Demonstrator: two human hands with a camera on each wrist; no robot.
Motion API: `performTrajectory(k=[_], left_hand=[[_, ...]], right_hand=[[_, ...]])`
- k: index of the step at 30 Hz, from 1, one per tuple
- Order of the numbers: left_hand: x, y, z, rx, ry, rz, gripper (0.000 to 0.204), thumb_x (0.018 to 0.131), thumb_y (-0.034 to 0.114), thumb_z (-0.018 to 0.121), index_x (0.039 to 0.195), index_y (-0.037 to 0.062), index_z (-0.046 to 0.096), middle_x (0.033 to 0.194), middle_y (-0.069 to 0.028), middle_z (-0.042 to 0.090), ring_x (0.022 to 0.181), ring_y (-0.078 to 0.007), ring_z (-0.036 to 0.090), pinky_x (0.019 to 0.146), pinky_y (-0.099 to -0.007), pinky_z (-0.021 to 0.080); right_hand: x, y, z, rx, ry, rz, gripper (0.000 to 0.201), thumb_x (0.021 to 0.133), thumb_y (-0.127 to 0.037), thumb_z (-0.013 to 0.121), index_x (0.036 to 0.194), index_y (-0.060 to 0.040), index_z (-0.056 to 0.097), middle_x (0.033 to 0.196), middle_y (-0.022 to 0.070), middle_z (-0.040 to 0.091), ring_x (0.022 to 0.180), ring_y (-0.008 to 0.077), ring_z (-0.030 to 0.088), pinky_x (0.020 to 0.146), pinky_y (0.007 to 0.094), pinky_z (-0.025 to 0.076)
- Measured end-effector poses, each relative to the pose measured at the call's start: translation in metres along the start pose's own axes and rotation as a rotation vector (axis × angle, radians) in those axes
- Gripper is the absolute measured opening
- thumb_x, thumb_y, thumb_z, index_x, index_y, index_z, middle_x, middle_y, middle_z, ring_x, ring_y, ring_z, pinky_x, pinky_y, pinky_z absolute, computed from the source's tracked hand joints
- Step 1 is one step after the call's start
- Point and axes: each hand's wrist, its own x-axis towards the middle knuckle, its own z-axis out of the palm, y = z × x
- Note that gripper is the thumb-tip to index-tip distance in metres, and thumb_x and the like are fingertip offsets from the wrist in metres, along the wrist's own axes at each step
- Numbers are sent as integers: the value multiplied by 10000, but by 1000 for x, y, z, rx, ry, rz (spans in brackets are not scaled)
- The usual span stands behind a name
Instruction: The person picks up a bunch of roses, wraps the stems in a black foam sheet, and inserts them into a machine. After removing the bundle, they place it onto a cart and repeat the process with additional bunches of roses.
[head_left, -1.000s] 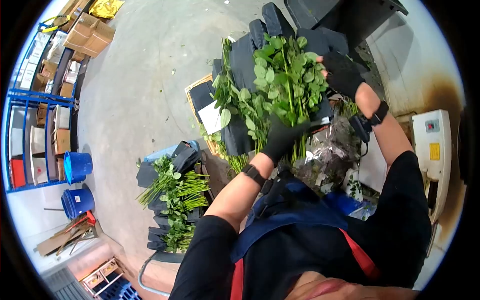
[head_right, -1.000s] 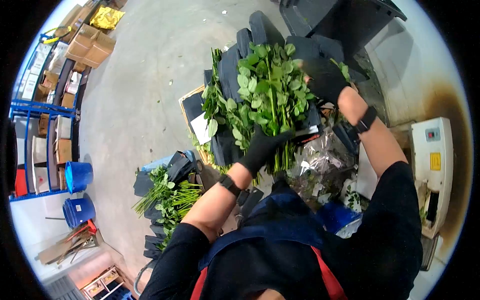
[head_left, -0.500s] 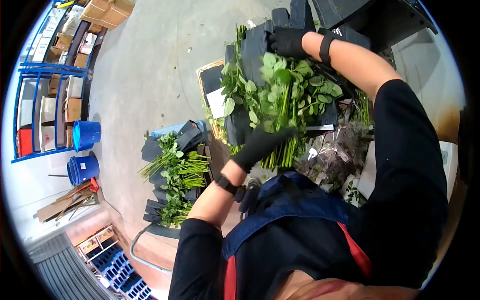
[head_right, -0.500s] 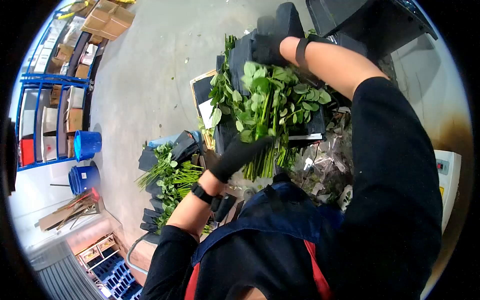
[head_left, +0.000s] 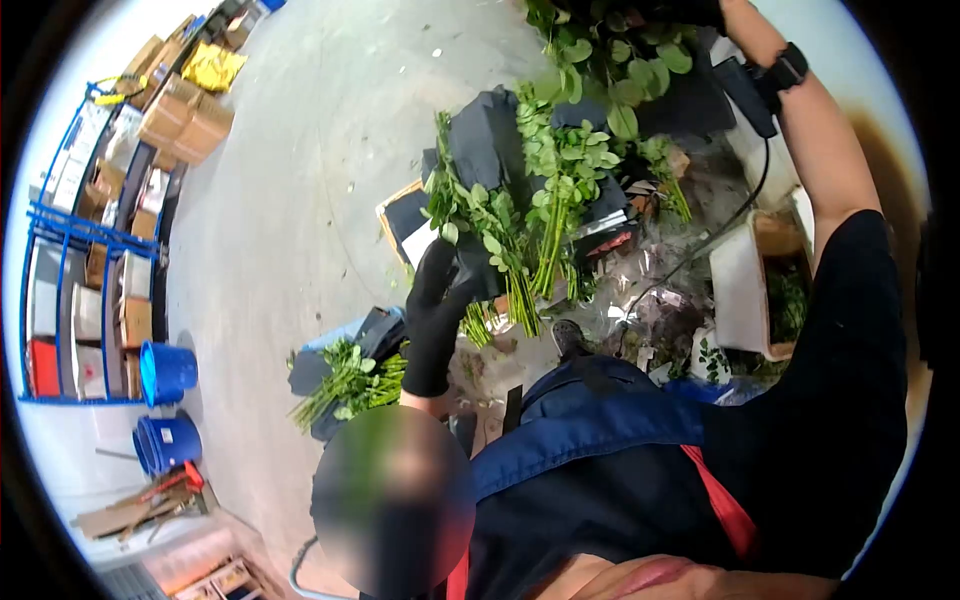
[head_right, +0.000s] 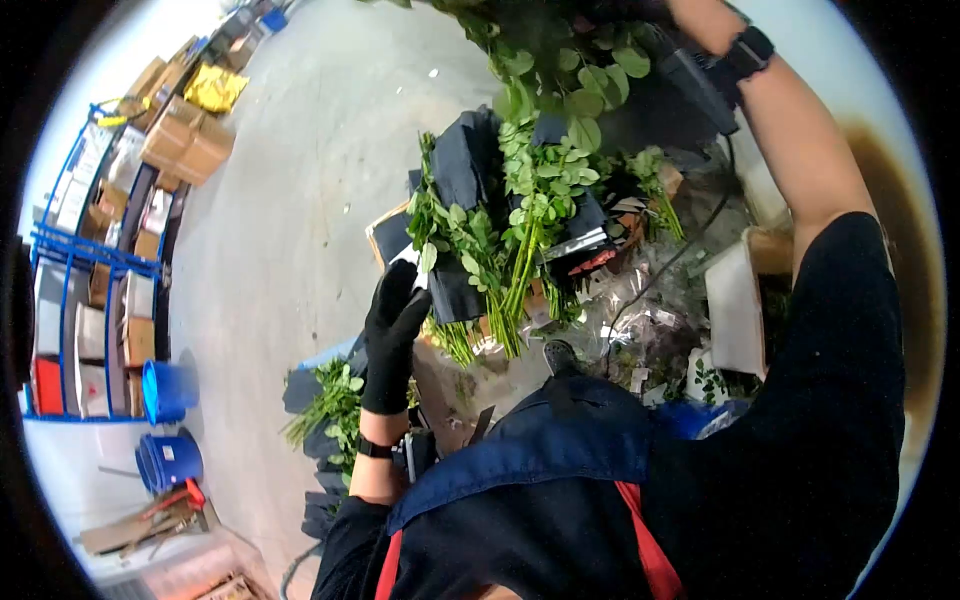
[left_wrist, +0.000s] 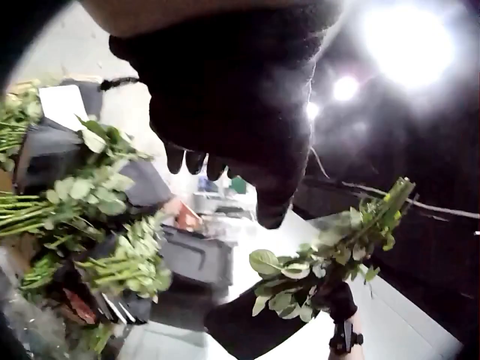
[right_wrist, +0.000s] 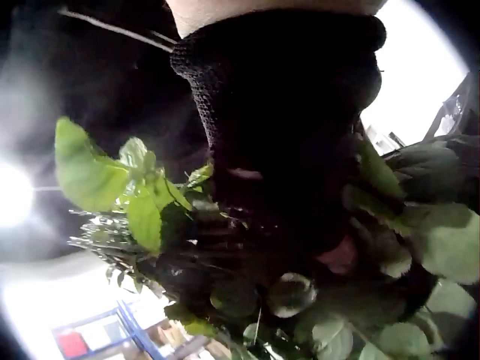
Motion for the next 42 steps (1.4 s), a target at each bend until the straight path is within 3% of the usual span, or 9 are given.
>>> performTrajectory(k=[4, 8, 24, 26, 29, 32, 37, 40, 42], left_hand=[[16, 55, 78, 348, -364, 590, 1013, 664, 221, 819, 1444, 31, 201, 1400, -158, 407, 1271, -268, 422, 1038, -360, 354], [2, 55, 151, 182, -886, 246, 717, 719, 268, 769, 1300, 10, 438, 1245, -164, 550, 1101, -282, 553, 943, -380, 428], [-95, -103, 405, 456, -1330, 489, 341, 930, 127, 505, 1257, 31, 506, 1219, -152, 553, 1133, -283, 520, 964, -356, 405], [-110, -112, 438, 480, -1104, 1105, 459, 911, 55, 456, 1362, 14, 382, 1251, -228, 501, 1210, -349, 451, 996, -373, 372], [-120, -130, 484, 205, -1254, 474, 430, 887, 24, 407, 1315, -22, 402, 1235, -251, 498, 1177, -382, 459, 1009, -390, 355], [-79, -243, 545, 684, -1462, 1048, 355, 931, 88, 400, 1268, -4, 463, 1227, -207, 526, 1148, -312, 493, 971, -368, 397], [-121, -102, 593, -244, -1329, -429, 307, 885, 145, 542, 1157, 3, 559, 1093, -128, 633, 946, -258, 621, 837, -366, 491], [-99, -140, 621, 432, -1293, 737, 313, 804, 113, 592, 1088, -16, 589, 1026, -187, 644, 933, -330, 624, 822, -378, 492], [-79, -161, 600, 388, -1095, 786, 338, 756, 105, 607, 1062, -36, 588, 1028, -230, 626, 976, -385, 594, 852, -390, 474]], right_hand=[[-75, -49, -77, 287, -86, 144, 320, 790, -221, 686, 1050, -42, 633, 1002, 116, 634, 979, 255, 575, 852, 443, 443], [-194, -85, -35, 612, -189, 118, 231, 848, -187, 641, 954, 11, 696, 894, 96, 694, 873, 156, 647, 811, 303, 511], [-597, -214, 30, 1276, 758, 1118, 969, 713, -391, 780, 1432, -4, 258, 1374, 120, 417, 1246, 223, 391, 1048, 347, 320], [-613, -206, 26, 1219, 879, 1154, 1002, 703, -368, 788, 1443, 2, 222, 1395, 128, 394, 1274, 222, 364, 1064, 347, 296], [-645, -194, 11, 1298, 873, 1172, 999, 722, -343, 770, 1452, 7, 185, 1417, 139, 367, 1299, 224, 344, 1073, 334, 280], [-688, -177, 38, 1419, 837, 1204, 931, 724, -320, 761, 1428, 10, 250, 1387, 142, 407, 1256, 237, 403, 1046, 342, 330], [-725, -166, 82, 1685, 975, 1167, 763, 723, -235, 724, 1362, 9, 387, 1295, 132, 501, 1146, 250, 516, 971, 361, 422], [-744, -169, 85, 1669, 1019, 1253, 757, 713, -257, 717, 1346, 12, 402, 1274, 134, 514, 1118, 260, 533, 950, 357, 440], [-760, -178, 91, 1669, 1057, 1303, 750, 710, -264, 715, 1335, 17, 409, 1262, 138, 520, 1100, 264, 543, 945, 358, 446]])
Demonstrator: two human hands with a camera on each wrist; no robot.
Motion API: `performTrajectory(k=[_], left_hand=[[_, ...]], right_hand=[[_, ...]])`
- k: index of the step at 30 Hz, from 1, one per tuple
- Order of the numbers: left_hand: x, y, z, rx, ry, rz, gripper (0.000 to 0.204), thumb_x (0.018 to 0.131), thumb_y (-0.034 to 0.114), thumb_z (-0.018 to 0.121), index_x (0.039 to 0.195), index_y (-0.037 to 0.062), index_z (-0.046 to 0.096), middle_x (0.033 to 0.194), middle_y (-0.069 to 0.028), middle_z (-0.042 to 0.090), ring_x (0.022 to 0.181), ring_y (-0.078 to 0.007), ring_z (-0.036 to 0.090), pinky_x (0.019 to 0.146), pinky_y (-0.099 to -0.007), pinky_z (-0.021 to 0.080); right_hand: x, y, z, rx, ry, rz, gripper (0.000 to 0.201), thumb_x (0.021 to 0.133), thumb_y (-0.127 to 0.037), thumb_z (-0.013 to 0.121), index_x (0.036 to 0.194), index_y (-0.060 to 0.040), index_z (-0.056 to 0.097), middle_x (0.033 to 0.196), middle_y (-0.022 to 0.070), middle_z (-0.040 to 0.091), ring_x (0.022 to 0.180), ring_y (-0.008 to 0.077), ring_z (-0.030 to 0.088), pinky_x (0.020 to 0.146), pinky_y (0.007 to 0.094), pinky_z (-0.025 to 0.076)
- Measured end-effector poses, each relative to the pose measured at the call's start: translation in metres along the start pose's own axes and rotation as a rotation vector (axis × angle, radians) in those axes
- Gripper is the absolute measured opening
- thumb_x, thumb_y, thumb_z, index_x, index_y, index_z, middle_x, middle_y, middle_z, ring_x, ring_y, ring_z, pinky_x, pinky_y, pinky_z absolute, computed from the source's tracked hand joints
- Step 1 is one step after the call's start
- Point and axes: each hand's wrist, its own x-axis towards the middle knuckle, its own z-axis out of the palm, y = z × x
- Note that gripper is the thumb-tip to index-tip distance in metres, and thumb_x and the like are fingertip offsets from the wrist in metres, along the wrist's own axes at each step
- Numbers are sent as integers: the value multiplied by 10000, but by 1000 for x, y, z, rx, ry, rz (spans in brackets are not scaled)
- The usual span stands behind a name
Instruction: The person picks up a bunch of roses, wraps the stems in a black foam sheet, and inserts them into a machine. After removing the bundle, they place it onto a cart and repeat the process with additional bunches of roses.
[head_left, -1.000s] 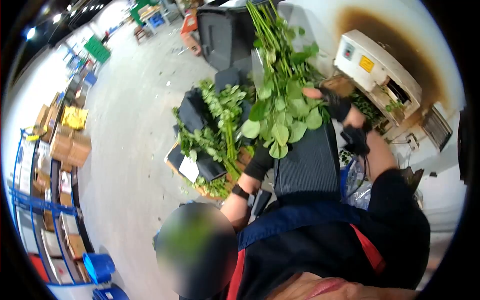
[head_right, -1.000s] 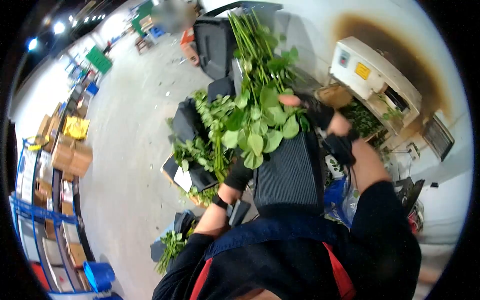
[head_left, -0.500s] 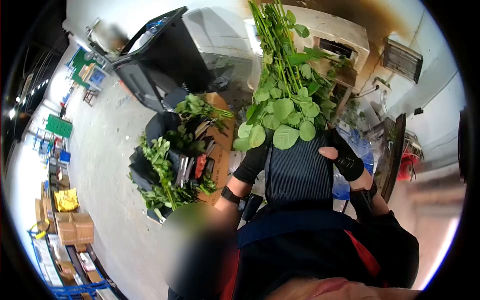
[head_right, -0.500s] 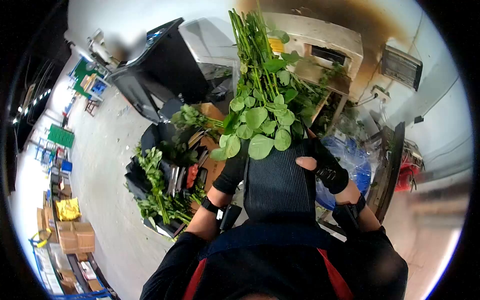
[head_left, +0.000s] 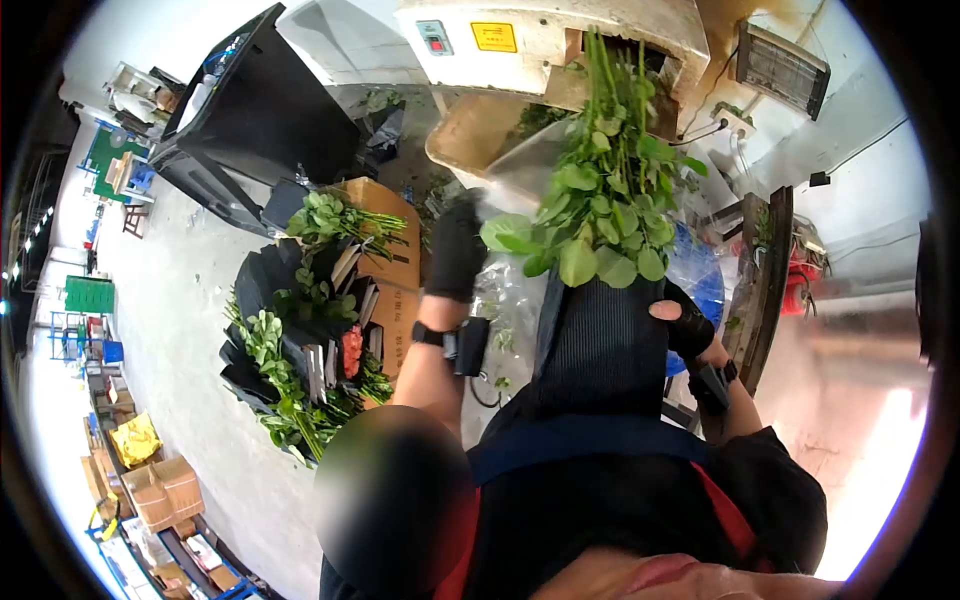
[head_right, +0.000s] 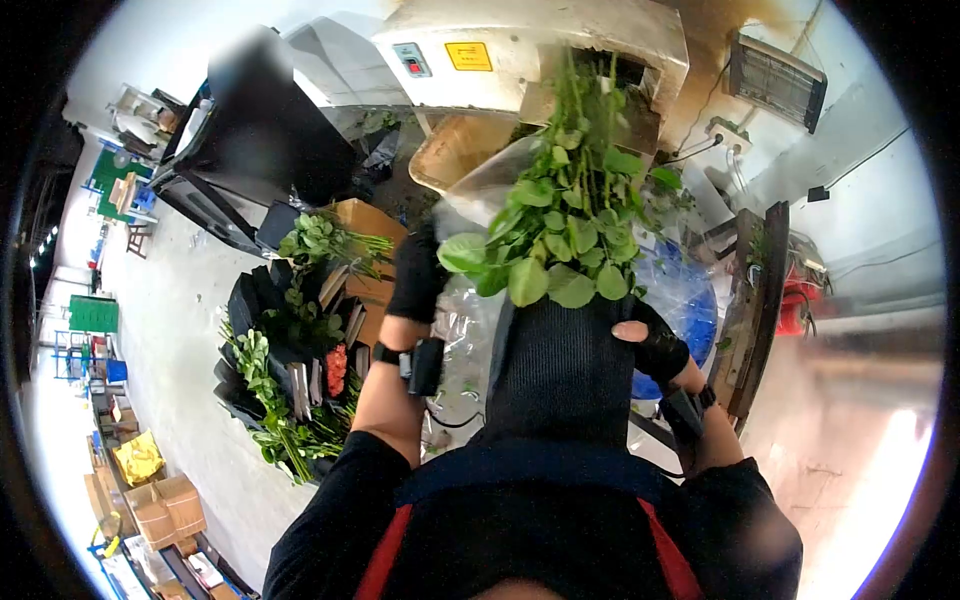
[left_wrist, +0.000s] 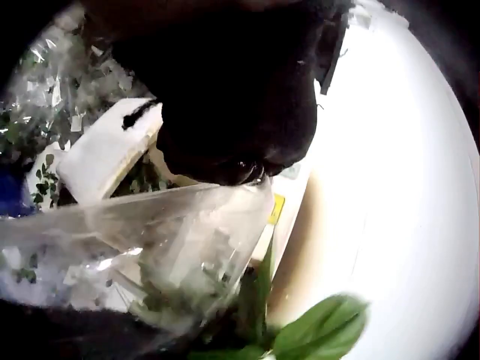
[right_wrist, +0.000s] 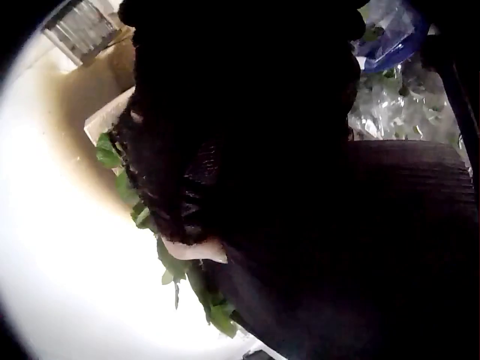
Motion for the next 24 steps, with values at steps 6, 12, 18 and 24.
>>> performTrajectory(k=[6, 12, 18, 24], left_hand=[[-100, -116, -50, 420, -1, -310, 581, 763, 218, 681, 1234, -36, 454, 1091, -271, 567, 970, -418, 569, 831, -430, 481], [-98, 4, 17, -907, -418, -793, 776, 868, 367, 616, 1450, 54, 209, 1407, -148, 350, 1235, -258, 420, 933, -352, 434], [-10, 82, 87, -803, -780, -524, 466, 885, 331, 605, 1278, 94, 524, 1207, -111, 569, 1057, -208, 557, 948, -334, 412], [70, 48, 130, -826, -742, -337, 497, 870, 292, 631, 1272, 28, 504, 1207, -132, 575, 1085, -237, 559, 951, -338, 431]], right_hand=[[-10, 13, -29, 133, 119, 13, 736, 709, -248, 710, 1323, 27, 411, 1237, 150, 530, 1059, 262, 567, 935, 369, 462], [12, 13, -41, 182, 97, 49, 670, 737, -213, 684, 1308, 23, 426, 1223, 138, 542, 1045, 235, 571, 930, 350, 465], [36, 51, -66, 412, 359, -154, 687, 798, -270, 698, 1348, -1, 388, 1227, 117, 537, 1082, 214, 544, 905, 329, 467], [88, -13, -95, -230, 235, -448, 286, 882, -218, 607, 1073, -8, 635, 1035, 109, 654, 963, 200, 623, 850, 310, 501]])
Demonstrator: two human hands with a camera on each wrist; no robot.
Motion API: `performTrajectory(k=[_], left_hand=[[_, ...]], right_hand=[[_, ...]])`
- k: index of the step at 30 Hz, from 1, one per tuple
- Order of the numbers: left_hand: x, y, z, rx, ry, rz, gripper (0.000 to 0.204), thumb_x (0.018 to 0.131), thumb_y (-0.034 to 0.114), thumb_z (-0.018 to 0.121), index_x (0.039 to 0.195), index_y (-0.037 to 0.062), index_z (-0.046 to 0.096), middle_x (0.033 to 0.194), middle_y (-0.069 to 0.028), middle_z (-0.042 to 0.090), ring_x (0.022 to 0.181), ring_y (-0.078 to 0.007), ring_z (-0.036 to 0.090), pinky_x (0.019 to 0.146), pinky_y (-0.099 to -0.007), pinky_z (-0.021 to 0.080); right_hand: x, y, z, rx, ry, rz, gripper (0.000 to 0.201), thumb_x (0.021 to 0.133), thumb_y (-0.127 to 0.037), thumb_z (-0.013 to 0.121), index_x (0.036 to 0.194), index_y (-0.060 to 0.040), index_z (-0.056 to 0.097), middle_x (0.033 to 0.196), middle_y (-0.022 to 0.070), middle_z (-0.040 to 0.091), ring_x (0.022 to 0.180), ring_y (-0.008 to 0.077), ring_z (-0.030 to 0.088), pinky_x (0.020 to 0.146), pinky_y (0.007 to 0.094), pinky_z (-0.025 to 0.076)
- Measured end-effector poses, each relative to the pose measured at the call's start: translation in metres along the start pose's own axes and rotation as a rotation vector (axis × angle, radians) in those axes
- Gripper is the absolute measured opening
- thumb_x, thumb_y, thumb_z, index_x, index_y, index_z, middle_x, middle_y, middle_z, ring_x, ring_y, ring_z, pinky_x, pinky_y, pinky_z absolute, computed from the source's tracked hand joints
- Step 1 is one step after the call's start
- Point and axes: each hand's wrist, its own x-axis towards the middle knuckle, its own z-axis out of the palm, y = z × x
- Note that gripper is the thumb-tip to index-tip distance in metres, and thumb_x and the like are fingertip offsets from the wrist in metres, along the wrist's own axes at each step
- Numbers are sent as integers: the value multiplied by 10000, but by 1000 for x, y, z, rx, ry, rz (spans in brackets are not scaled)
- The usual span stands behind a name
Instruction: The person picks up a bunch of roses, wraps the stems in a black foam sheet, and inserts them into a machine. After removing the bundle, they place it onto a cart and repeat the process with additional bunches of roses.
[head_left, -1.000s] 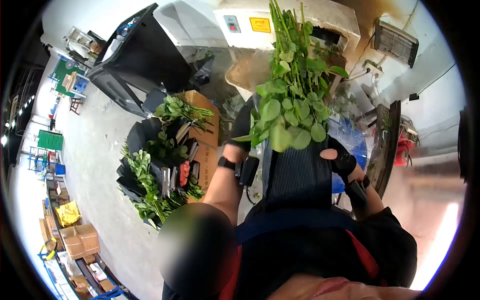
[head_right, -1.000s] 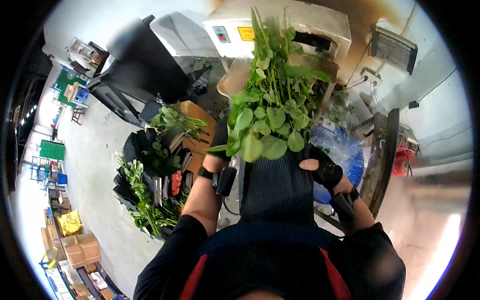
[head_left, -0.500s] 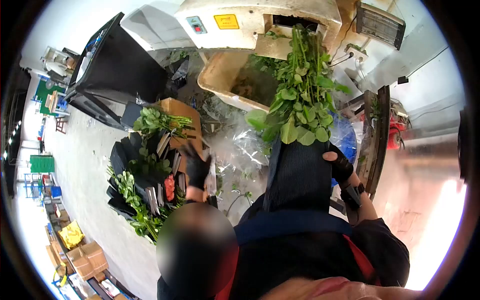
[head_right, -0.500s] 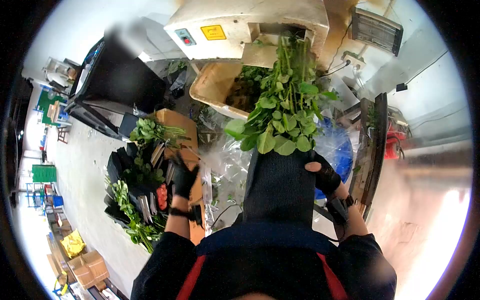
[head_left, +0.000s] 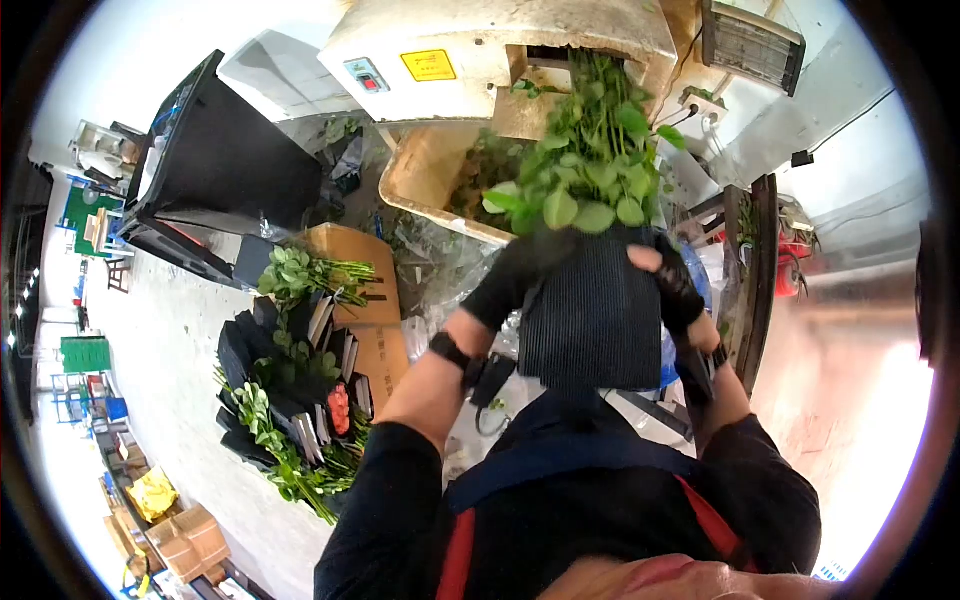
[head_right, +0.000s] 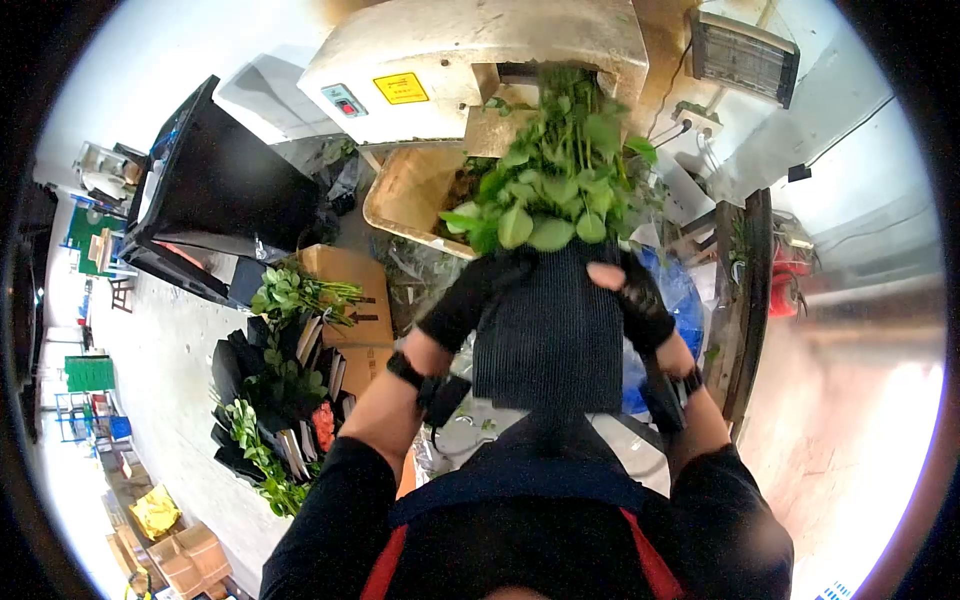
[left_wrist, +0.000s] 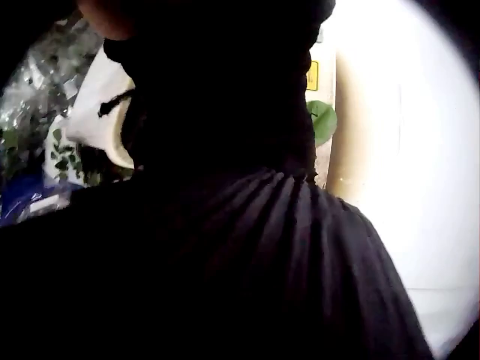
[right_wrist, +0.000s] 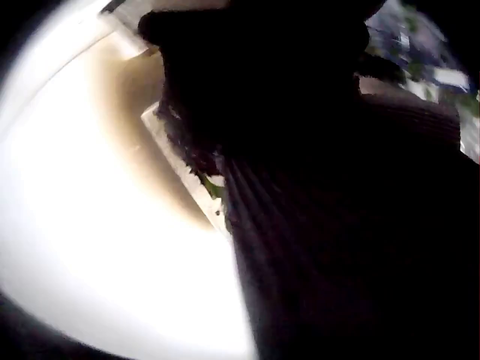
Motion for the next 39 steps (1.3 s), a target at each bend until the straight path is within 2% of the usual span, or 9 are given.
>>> performTrajectory(k=[4, 8, 12, 15, 21, 27, 30, 32, 39], left_hand=[[101, 45, -46, 126, 24, 274, 412, 935, 237, 497, 1322, 100, 461, 1289, -200, 507, 1169, -331, 517, 968, -405, 413], [218, 18, -113, 353, -99, 245, 399, 945, 194, 474, 1336, 122, 448, 1343, -176, 467, 1191, -293, 502, 1011, -364, 377], [251, 2, -132, 155, -83, 239, 434, 928, 250, 522, 1315, 62, 463, 1299, -154, 509, 1144, -245, 529, 979, -322, 403], [213, 25, -108, -433, -38, -129, 528, 902, 367, 587, 1284, 14, 500, 1225, -114, 576, 1092, -225, 558, 946, -310, 438], [93, -5, -74, 575, -47, 115, 494, 877, 414, 607, 1217, 58, 558, 1170, -177, 586, 1058, -271, 564, 936, -373, 430], [0, -79, -71, 122, -57, -23, 416, 840, 314, 664, 1168, 74, 574, 1089, -120, 605, 1013, -213, 560, 931, -356, 442], [-73, -98, -60, 564, 127, 163, 288, 794, 183, 694, 1052, 93, 601, 992, -56, 616, 929, -184, 557, 864, -355, 465], [-145, -56, -37, 102, 462, 135, 241, 779, 86, 642, 1020, 86, 628, 847, -92, 636, 784, -199, 574, 764, -371, 494], [-403, 0, 55, 257, 1189, -110, 601, 560, 356, 775, 1055, 53, 615, 972, -197, 651, 915, -353, 625, 799, -399, 495]], right_hand=[[97, -95, 22, 227, 72, 227, 365, 799, -252, 667, 1066, -6, 636, 999, 92, 655, 874, 164, 623, 797, 280, 503], [202, -63, -49, 99, 88, -67, 354, 797, -260, 685, 1063, -30, 642, 945, 58, 660, 792, 150, 616, 719, 269, 507], [238, -67, -59, 75, 143, 187, 357, 816, -257, 661, 1097, -38, 631, 980, 67, 656, 832, 153, 615, 751, 269, 499], [236, -36, -72, -78, 75, 110, 379, 840, -237, 630, 1147, -16, 605, 1044, 81, 644, 905, 172, 612, 821, 279, 487], [102, -18, 14, 235, 256, 306, 446, 816, -250, 697, 1152, 18, 580, 1087, 112, 631, 910, 221, 634, 807, 318, 516], [36, 50, 66, 155, 200, 404, 368, 853, -203, 667, 1170, -38, 580, 1072, 76, 623, 969, 206, 583, 799, 338, 495], [6, 64, 89, -91, -134, 556, 354, 873, -190, 641, 1190, -45, 577, 1141, 63, 601, 987, 221, 574, 843, 345, 472], [-21, 98, 88, -509, -548, 30, 341, 912, -193, 573, 1206, -20, 568, 1133, 58, 602, 982, 229, 564, 887, 338, 442], [-35, 129, 225, -915, -866, 135, 432, 868, -221, 598, 1234, 0, 538, 1211, 79, 574, 1091, 245, 517, 964, 342, 389]])
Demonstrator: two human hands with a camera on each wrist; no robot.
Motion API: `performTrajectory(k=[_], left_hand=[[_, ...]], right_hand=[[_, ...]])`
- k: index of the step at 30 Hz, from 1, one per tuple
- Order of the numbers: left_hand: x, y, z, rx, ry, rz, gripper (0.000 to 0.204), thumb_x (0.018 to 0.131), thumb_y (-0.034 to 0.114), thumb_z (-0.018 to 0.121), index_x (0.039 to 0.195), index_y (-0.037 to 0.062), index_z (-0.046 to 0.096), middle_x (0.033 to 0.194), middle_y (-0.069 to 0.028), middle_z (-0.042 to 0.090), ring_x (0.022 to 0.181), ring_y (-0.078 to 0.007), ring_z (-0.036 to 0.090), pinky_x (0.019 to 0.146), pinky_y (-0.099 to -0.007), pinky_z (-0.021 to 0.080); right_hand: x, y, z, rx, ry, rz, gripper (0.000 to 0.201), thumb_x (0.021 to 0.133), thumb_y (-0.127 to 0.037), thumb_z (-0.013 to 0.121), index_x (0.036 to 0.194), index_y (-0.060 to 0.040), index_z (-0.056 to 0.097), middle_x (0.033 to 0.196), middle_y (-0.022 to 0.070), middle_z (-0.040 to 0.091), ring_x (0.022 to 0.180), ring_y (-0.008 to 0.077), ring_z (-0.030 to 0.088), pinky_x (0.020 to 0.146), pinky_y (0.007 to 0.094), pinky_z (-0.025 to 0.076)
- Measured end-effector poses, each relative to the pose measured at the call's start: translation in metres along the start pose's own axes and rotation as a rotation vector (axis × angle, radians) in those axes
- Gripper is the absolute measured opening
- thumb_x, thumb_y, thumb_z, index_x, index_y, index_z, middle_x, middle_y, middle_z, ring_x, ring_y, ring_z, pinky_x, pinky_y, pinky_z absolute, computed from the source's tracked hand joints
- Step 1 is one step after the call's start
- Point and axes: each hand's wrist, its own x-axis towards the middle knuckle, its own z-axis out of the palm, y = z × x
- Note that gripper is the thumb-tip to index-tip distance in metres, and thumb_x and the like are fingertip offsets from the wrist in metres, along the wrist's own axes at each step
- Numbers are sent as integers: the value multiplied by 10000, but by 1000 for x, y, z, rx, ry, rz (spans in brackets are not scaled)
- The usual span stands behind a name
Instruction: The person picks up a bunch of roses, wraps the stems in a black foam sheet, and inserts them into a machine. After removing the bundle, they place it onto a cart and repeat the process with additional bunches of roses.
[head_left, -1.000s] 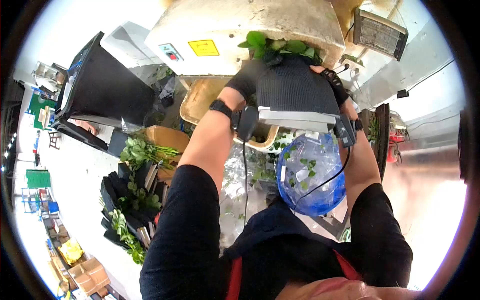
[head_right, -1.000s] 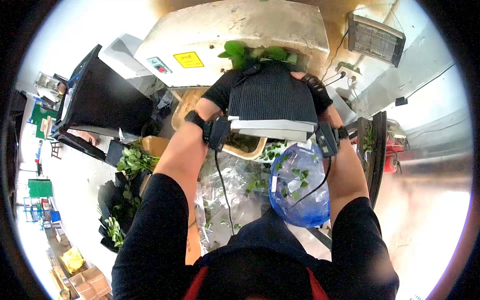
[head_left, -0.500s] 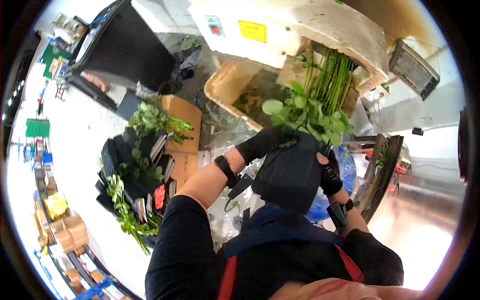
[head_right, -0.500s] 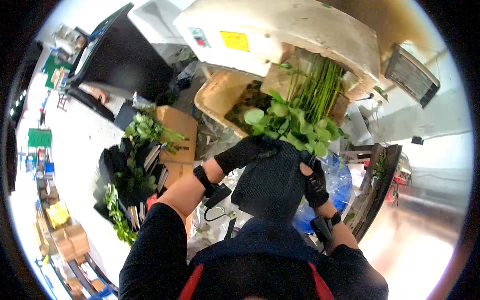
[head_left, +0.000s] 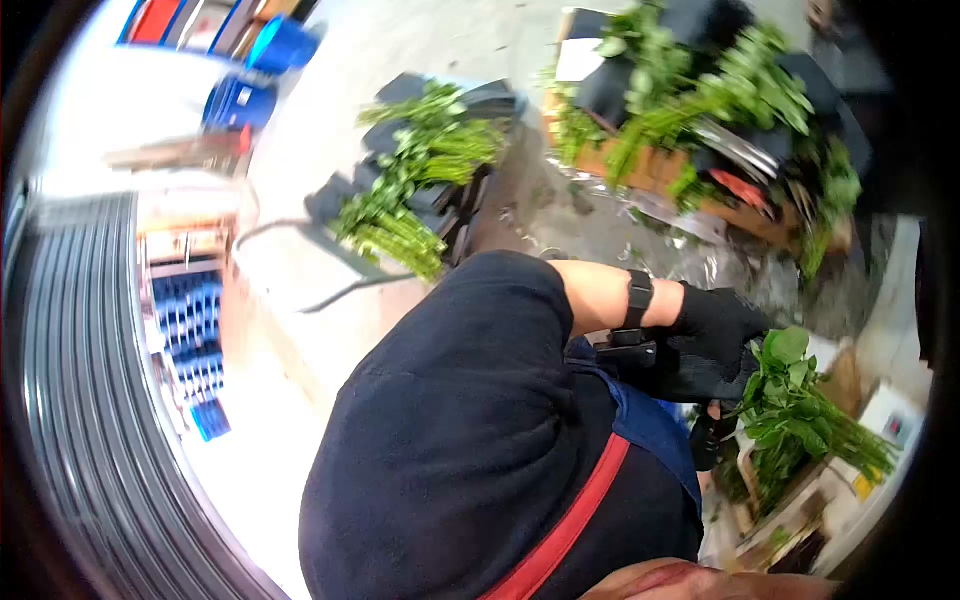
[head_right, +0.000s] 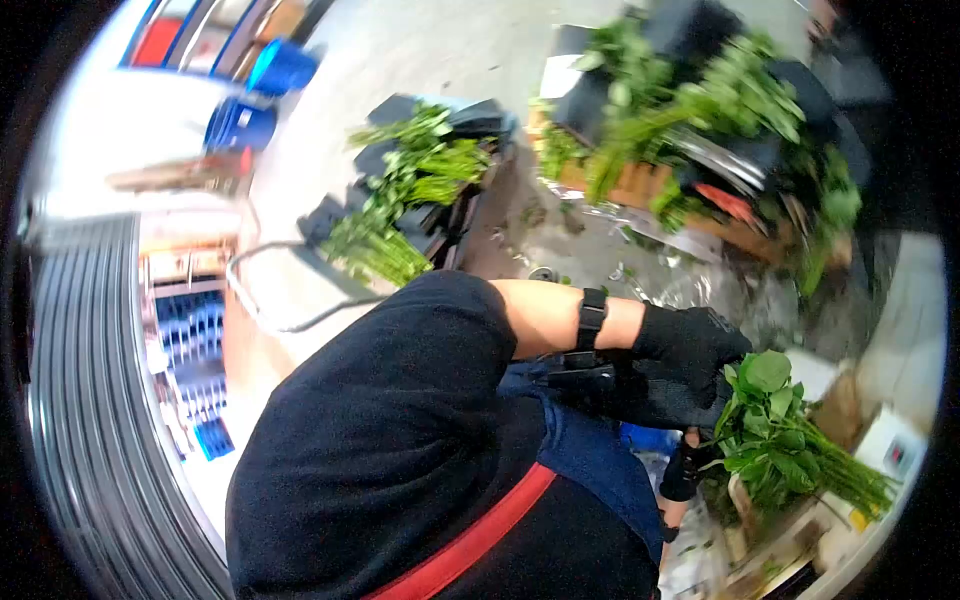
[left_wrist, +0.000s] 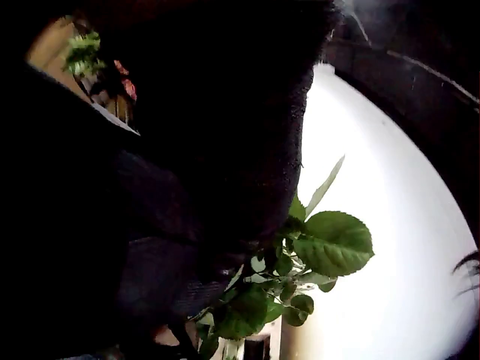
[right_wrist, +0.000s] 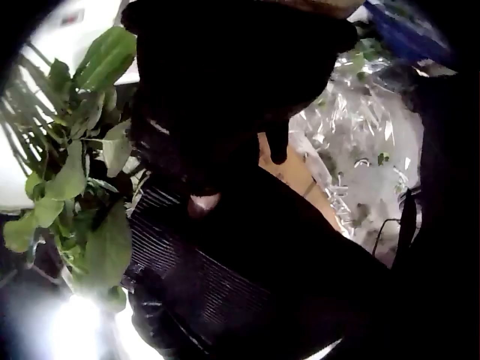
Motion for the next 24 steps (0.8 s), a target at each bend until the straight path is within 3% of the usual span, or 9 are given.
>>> performTrajectory(k=[7, 10, 13, 16, 17, 20, 21, 23, 24], left_hand=[[-203, -43, -137, -286, 714, -44, 615, 635, 243, 795, 1183, 91, 561, 1119, -107, 613, 995, -218, 579, 880, -371, 456], [-293, -97, -172, 110, 856, -316, 398, 797, 143, 692, 1159, 41, 559, 1066, -76, 625, 958, -188, 584, 851, -342, 471], [-384, -114, -210, -358, 1292, -471, 268, 872, 99, 599, 1121, 4, 567, 1054, -90, 635, 934, -187, 600, 836, -325, 487], [-454, -297, -222, -119, 1710, -94, 263, 872, 96, 585, 1126, 27, 592, 1077, -98, 639, 961, -179, 599, 867, -315, 484], [-473, -323, -232, -97, 1743, -162, 281, 865, 105, 589, 1134, 25, 591, 1104, -106, 630, 986, -194, 591, 885, -318, 475], [-524, -405, -257, 102, 1675, -481, 334, 843, 133, 602, 1158, 20, 589, 1185, -131, 601, 1061, -238, 569, 940, -328, 450], [-532, -400, -263, 802, 1392, -709, 352, 835, 145, 609, 1161, 13, 585, 1196, -136, 596, 1074, -259, 565, 938, -334, 449], [-541, -464, -278, -149, 1523, -586, 489, 809, 177, 599, 1269, 40, 506, 1213, -190, 565, 1106, -330, 542, 943, -371, 435], [-544, -465, -273, 42, 1347, -900, 490, 817, 177, 567, 1286, 60, 490, 1166, -223, 575, 1066, -366, 549, 934, -380, 430]], right_hand=[[63, -175, 150, -3, -674, -419, 484, 897, -191, 549, 1328, 0, 440, 1285, 121, 519, 1155, 240, 497, 992, 341, 374], [27, -288, 235, 328, -880, -420, 527, 923, -190, 536, 1391, -20, 366, 1333, 136, 461, 1172, 225, 475, 985, 344, 378], [30, -287, 292, 13, -926, -536, 504, 910, -185, 556, 1358, -12, 403, 1298, 129, 491, 1155, 203, 484, 982, 328, 377], [11, -267, 337, -319, -965, -535, 527, 879, -217, 599, 1331, -7, 427, 1269, 142, 522, 1190, 237, 480, 997, 312, 355], [9, -249, 348, -330, -1058, -358, 541, 875, -226, 607, 1332, -6, 419, 1273, 153, 520, 1201, 244, 477, 995, 314, 359], [-3, -213, 368, -437, -1210, -316, 604, 840, -271, 638, 1317, 23, 414, 1193, 194, 557, 1116, 279, 542, 953, 351, 407], [-4, -197, 375, -590, -1189, -340, 648, 813, -330, 651, 1298, 35, 424, 1180, 229, 563, 1099, 325, 554, 951, 378, 418], [2, -190, 377, -768, -1231, -391, 620, 801, -350, 641, 1266, 15, 453, 1149, 246, 567, 1072, 369, 556, 929, 393, 434], [4, -184, 382, -818, -1237, -374, 606, 801, -351, 637, 1259, 5, 462, 1147, 242, 568, 1072, 372, 553, 927, 395, 434]])
